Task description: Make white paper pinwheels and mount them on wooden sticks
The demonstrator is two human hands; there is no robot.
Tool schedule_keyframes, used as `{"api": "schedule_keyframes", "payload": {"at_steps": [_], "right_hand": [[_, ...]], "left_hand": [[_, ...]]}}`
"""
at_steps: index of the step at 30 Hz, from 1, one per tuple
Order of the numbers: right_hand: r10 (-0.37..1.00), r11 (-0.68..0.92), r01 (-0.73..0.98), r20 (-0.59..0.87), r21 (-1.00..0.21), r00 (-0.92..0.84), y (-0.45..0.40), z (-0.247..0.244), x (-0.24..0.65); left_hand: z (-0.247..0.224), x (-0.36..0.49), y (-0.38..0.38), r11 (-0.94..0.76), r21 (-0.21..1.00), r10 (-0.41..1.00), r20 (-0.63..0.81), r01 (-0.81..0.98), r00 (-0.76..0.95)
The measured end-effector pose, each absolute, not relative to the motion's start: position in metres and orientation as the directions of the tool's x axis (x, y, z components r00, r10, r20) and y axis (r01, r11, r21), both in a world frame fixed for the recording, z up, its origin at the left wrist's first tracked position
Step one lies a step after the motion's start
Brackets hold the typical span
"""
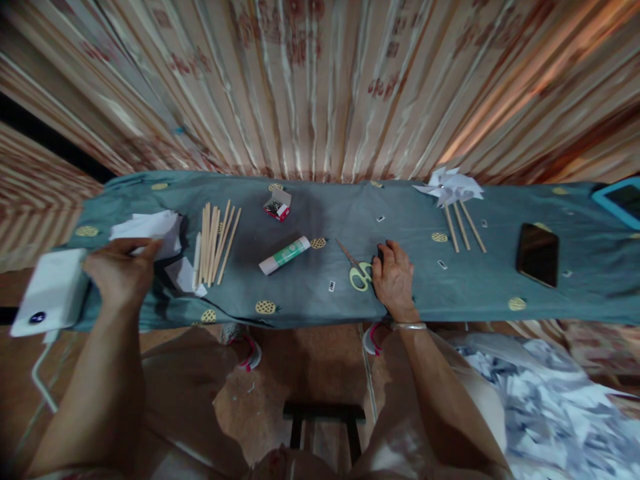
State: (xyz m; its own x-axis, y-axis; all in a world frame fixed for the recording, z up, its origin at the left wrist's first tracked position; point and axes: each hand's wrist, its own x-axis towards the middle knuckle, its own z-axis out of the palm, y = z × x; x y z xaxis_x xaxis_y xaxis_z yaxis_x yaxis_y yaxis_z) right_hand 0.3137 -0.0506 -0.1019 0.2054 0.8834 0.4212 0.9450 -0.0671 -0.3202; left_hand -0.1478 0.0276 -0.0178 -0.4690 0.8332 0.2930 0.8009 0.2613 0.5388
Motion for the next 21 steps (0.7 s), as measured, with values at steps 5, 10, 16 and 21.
{"api": "schedule_keyframes", "payload": {"at_steps": [5, 10, 16, 21], "right_hand": [[0.895, -0.067, 0.926, 0.389, -0.373, 0.221, -0.05, -0.099, 0.315], [0.905, 0.015, 0.898, 0.388, -0.439, 0.175, -0.055, -0.087, 0.31], [0.928, 0.241, 0.878, 0.363, -0.414, -0.083, -0.062, -0.081, 0.292], [0.932, 0.186, 0.892, 0.36, -0.412, -0.028, -0.056, -0.085, 0.295]], "left_hand": [[0.003, -0.122, 0.012, -0.083, 0.585, 0.81, 0.511, 0.807, -0.287], [0.023, -0.07, -0.016, -0.357, 0.616, 0.839, 0.542, 0.702, -0.049], [0.015, -0.012, -0.034, -0.573, 0.629, 0.79, 0.594, 0.526, 0.151], [-0.014, 0.027, -0.037, -0.387, 0.877, 0.916, 0.33, 0.285, 0.23]]}}
